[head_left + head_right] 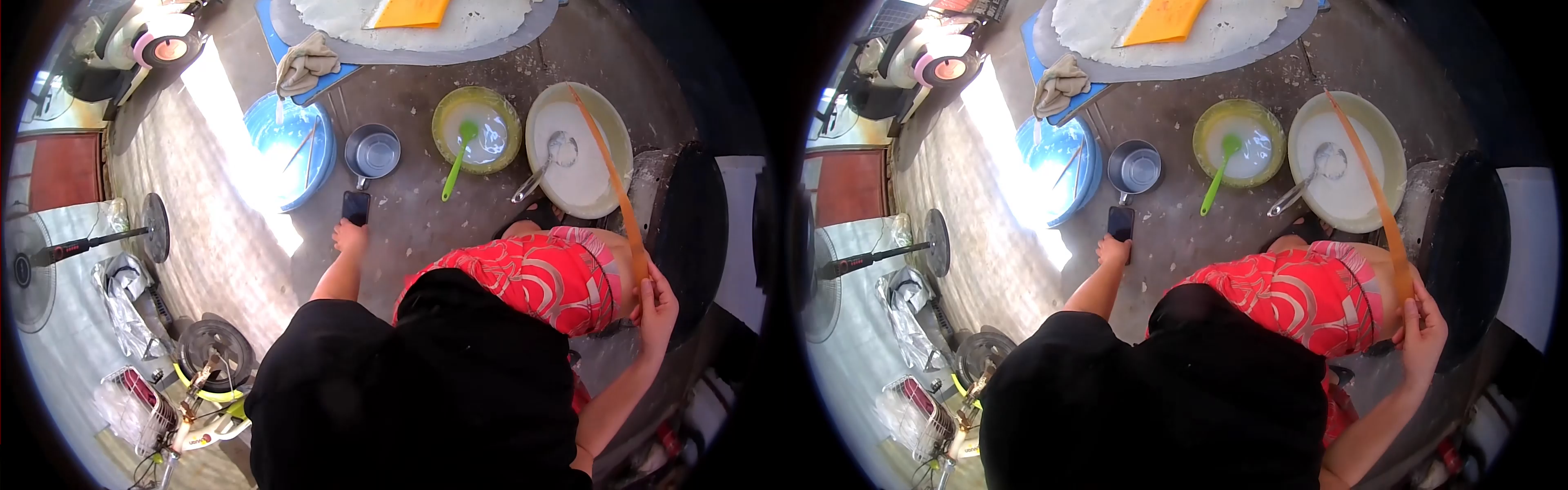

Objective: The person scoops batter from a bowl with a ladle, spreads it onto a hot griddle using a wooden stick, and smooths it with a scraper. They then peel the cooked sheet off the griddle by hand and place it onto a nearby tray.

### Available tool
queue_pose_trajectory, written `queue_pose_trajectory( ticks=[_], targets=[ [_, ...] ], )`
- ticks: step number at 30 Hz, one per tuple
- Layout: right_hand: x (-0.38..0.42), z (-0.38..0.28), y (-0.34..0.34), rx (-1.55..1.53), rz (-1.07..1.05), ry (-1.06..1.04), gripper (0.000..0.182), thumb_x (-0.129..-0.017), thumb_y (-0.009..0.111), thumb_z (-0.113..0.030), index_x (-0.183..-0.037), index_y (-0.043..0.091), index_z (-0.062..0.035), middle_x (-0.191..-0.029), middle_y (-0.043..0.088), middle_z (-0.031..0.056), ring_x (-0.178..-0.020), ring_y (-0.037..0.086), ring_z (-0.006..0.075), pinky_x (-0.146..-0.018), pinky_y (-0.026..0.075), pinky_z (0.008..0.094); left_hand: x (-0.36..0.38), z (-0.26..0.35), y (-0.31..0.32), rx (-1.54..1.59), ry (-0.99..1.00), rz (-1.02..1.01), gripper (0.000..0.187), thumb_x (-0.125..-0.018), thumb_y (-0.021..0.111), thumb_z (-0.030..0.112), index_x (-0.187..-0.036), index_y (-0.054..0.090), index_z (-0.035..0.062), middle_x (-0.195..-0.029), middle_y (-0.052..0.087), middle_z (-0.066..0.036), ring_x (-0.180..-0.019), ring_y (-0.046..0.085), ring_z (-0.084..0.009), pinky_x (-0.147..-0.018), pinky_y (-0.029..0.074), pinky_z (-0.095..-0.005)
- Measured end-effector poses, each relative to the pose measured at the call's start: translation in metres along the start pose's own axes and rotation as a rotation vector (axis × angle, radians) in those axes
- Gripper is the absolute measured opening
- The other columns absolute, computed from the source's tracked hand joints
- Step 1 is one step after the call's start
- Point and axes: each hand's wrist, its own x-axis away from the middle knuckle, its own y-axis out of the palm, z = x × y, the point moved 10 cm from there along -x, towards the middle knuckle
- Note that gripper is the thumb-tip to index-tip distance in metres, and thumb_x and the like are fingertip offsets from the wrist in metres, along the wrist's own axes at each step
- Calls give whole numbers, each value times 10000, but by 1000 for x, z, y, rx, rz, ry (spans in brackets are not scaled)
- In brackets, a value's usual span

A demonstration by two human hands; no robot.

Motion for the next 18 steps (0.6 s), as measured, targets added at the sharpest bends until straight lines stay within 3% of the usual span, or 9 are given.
queue_pose_trajectory(
  ticks=[12, 18],
  targets=[
    [0, 1, 0, 55, 62, -12, 316, -875, 490, -120, -1188, 512, -91, -685, 510, -19, -422, 379, 8, -387, 275, 138, -11, 22, 1, -81, 77, 22, 645, -643, 678, 309, -1165, 394, 59, -1218, 418, -113, -1146, 367, -298, -891, 352, -460],
    [2, 0, 1, 63, 63, 8, 323, -868, 501, -114, -1190, 509, -87, -679, 506, -23, -430, 383, 6, -388, 275, 137, -14, 26, 0, -180, 68, 161, 583, -661, 652, 288, -1133, 407, 48, -1134, 453, -118, -1075, 418, -294, -852, 374, -437]
  ],
)
